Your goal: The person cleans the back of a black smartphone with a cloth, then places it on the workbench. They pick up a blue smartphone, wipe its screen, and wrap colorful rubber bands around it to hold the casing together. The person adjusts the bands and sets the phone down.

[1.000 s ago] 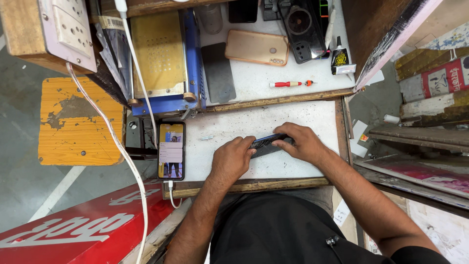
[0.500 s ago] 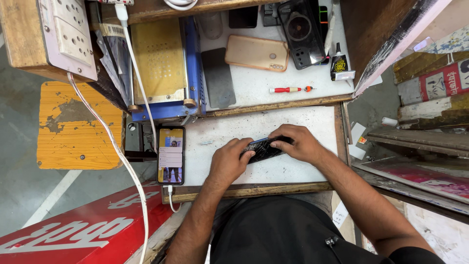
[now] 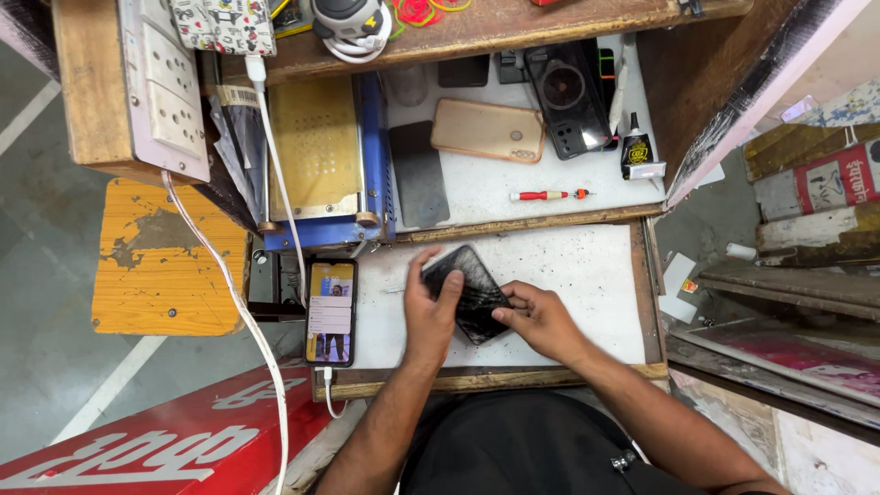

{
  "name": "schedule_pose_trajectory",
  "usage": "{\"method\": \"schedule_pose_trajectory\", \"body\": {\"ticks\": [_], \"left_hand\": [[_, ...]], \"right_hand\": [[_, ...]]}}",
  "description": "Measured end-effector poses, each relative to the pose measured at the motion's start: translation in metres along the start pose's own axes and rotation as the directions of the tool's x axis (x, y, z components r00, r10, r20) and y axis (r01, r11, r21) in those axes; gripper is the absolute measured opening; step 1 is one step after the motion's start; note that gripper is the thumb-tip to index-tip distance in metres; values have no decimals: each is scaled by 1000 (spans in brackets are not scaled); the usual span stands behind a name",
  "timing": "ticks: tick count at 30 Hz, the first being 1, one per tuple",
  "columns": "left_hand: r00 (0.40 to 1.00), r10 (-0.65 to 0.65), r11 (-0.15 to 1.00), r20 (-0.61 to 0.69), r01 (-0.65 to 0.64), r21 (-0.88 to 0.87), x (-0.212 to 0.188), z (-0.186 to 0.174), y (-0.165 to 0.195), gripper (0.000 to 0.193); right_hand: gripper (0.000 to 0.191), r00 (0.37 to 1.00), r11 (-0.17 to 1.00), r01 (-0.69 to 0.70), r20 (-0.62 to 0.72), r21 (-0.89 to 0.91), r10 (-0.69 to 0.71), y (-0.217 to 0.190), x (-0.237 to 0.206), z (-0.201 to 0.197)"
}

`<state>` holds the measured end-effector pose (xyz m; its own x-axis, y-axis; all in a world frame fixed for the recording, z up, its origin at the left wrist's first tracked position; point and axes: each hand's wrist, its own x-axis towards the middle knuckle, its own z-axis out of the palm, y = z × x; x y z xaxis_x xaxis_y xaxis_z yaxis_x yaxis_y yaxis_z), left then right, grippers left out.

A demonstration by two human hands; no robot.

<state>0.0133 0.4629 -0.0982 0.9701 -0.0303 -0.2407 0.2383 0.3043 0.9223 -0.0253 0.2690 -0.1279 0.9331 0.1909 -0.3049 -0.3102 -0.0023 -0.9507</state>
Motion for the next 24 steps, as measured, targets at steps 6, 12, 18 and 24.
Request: {"method": "schedule_pose_trajectory", "body": {"ticks": [6, 12, 18, 24], "left_hand": [[974, 73, 966, 215, -122, 226, 14, 1, -10, 25], [980, -86, 894, 181, -5, 448, 27, -2, -17, 25], [982, -105, 836, 158, 1, 549, 31, -2, -23, 24], [976, -152, 825, 156, 39, 564, 31, -4, -23, 26]], "right_hand": [[18, 996, 903, -81, -11, -422, 85, -9, -2, -6], [18, 910, 706, 231, -109, -670, -401, -90, 33, -37], [12, 669, 389, 465, 27, -795, -743, -201, 79, -45], [11, 507, 148, 488, 141, -860, -850, -271, 140, -41]]}}
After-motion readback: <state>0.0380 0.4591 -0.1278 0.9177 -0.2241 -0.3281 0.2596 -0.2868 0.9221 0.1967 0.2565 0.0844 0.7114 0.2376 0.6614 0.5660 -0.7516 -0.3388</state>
